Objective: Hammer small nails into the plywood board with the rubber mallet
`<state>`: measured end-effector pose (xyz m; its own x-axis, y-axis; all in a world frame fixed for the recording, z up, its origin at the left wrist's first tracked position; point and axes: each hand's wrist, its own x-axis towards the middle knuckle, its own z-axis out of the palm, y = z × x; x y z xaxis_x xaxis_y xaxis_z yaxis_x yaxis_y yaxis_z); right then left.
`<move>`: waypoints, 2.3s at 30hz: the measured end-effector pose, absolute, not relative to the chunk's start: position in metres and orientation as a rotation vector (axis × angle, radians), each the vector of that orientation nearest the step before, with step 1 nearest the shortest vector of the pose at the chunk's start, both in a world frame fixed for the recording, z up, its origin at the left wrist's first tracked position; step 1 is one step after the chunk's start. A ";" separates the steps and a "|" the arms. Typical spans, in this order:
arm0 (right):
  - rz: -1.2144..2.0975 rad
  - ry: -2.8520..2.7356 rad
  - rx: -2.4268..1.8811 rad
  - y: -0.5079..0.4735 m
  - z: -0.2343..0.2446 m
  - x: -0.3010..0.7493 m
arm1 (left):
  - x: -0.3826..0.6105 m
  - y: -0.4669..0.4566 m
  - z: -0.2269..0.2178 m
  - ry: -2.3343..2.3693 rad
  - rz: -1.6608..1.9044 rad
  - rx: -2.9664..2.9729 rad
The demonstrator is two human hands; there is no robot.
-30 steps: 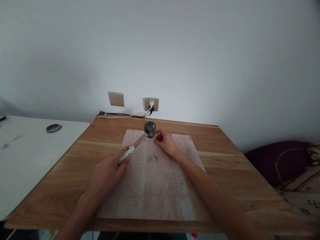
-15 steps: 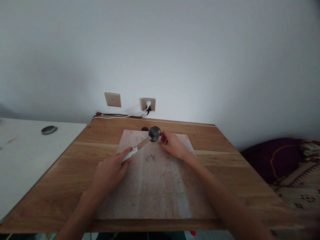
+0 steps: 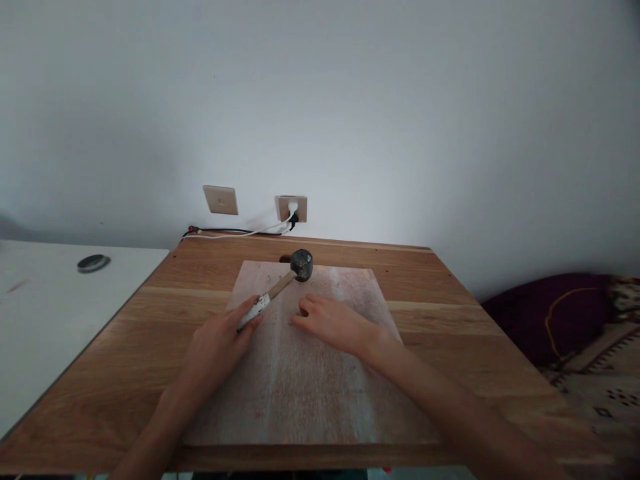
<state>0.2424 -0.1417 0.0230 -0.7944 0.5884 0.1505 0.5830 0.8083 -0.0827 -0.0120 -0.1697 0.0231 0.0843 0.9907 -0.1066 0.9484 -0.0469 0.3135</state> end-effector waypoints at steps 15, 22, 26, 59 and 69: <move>0.578 -2.128 -1.276 -0.057 -0.009 0.284 | -0.006 -0.162 0.032 2.006 0.227 1.982; 0.604 -2.062 -1.290 -0.063 -0.022 0.281 | -0.010 -0.165 0.031 1.979 0.207 1.970; 0.603 -2.024 -1.338 -0.062 -0.026 0.278 | -0.013 -0.168 0.026 1.944 0.255 2.007; 0.326 -2.439 -1.685 -0.084 0.027 0.295 | 0.004 -0.162 0.014 1.778 0.415 2.108; 0.403 -2.278 -1.676 -0.076 0.015 0.288 | 0.003 -0.161 0.013 1.774 0.414 2.062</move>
